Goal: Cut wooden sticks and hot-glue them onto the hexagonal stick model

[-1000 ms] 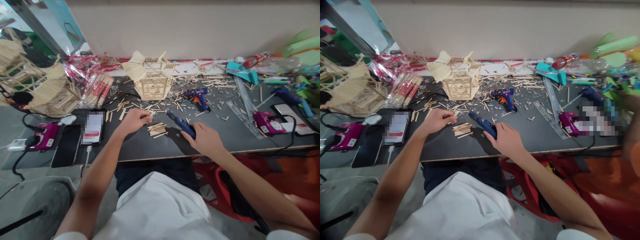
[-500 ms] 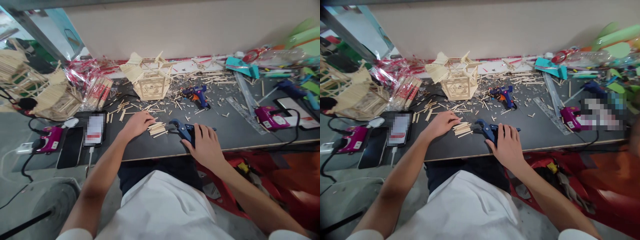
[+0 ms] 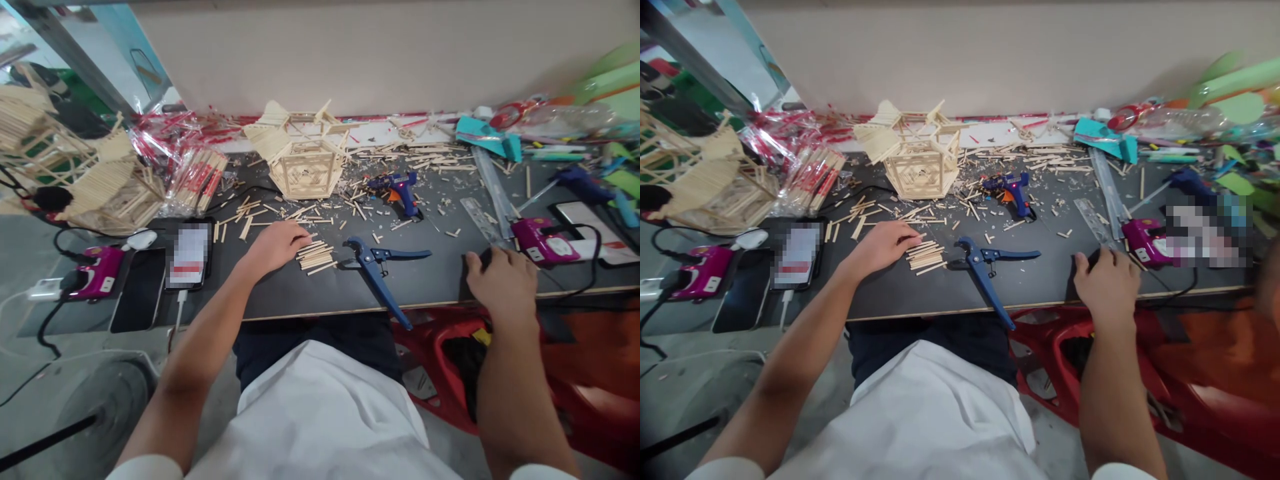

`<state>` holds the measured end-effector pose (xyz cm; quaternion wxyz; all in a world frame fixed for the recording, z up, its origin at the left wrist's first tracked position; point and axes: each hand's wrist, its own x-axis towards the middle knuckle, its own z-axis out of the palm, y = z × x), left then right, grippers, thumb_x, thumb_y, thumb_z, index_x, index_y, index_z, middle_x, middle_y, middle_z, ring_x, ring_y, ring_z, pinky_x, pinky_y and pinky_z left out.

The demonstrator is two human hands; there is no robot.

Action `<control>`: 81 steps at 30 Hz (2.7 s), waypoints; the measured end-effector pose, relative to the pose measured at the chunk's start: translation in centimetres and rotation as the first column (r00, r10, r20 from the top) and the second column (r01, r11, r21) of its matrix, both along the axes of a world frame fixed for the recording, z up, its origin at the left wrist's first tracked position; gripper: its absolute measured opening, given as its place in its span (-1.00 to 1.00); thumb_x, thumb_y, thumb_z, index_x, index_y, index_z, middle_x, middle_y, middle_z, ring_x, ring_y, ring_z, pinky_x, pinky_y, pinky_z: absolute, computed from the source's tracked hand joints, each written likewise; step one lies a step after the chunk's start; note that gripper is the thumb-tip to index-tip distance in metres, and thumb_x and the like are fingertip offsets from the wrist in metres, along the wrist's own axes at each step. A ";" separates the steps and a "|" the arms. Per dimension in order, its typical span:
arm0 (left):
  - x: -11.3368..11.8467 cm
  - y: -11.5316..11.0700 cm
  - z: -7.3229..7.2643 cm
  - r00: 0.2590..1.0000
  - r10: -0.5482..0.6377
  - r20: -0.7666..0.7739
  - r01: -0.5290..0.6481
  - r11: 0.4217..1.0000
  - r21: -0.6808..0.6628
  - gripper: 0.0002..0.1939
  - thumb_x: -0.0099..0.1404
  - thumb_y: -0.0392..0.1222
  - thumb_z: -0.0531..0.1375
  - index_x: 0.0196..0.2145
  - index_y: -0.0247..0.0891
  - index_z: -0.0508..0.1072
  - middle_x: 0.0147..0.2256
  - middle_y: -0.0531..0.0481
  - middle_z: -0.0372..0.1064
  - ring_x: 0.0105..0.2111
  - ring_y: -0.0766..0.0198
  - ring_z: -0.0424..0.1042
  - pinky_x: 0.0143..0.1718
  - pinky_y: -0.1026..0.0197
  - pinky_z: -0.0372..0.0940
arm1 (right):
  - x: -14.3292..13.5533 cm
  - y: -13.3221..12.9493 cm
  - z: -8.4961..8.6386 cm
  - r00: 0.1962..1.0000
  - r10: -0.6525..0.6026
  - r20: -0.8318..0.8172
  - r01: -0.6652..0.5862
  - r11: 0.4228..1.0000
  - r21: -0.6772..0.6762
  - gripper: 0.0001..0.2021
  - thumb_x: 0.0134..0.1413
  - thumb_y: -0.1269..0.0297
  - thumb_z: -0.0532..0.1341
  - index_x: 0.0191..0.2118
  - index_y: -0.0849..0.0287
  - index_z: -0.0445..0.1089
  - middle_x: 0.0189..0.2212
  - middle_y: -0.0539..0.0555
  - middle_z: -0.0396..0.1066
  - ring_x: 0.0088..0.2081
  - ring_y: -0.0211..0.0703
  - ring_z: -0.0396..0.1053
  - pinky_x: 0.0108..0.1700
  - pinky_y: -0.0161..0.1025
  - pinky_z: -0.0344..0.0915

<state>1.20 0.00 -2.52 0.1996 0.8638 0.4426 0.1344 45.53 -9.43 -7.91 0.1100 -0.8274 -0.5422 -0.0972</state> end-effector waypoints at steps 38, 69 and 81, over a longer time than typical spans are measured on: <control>-3.9 2.4 -0.1 0.830 0.385 0.403 -0.445 0.893 0.063 -0.85 0.36 -0.15 0.23 -0.28 -0.21 0.60 -0.25 -0.10 0.65 -0.20 0.04 0.59 -0.02 0.03 0.38 | -10.9 -1.2 4.3 0.863 0.458 -0.213 -0.262 0.767 0.585 -0.78 0.34 0.20 0.19 -0.18 0.13 0.57 -0.22 0.23 0.62 -0.15 0.09 0.60 -0.03 0.05 0.52; -0.7 1.6 -1.2 0.760 0.305 0.574 -0.348 0.937 -0.038 -0.85 0.33 -0.13 0.24 -0.31 -0.24 0.56 -0.37 -0.01 0.60 -0.35 0.21 0.56 -0.21 0.20 0.36 | -23.1 14.8 3.1 0.065 0.878 -0.474 -0.994 0.100 0.048 -0.83 0.31 0.47 0.21 -0.21 0.21 0.58 -0.18 0.18 0.44 -0.22 -0.10 0.39 -0.14 -0.20 0.25; -0.5 1.7 -1.1 0.626 0.343 0.700 -0.394 0.914 -0.096 -0.87 0.31 -0.12 0.28 -0.31 -0.23 0.53 -0.41 0.01 0.57 -0.38 0.21 0.56 -0.22 0.20 0.41 | -22.4 13.1 5.3 -0.044 0.687 -0.725 -0.849 0.357 0.390 -0.95 0.38 0.33 0.08 -0.19 0.08 0.23 -0.41 -0.04 0.33 -0.39 -0.20 0.33 -0.27 -0.23 0.30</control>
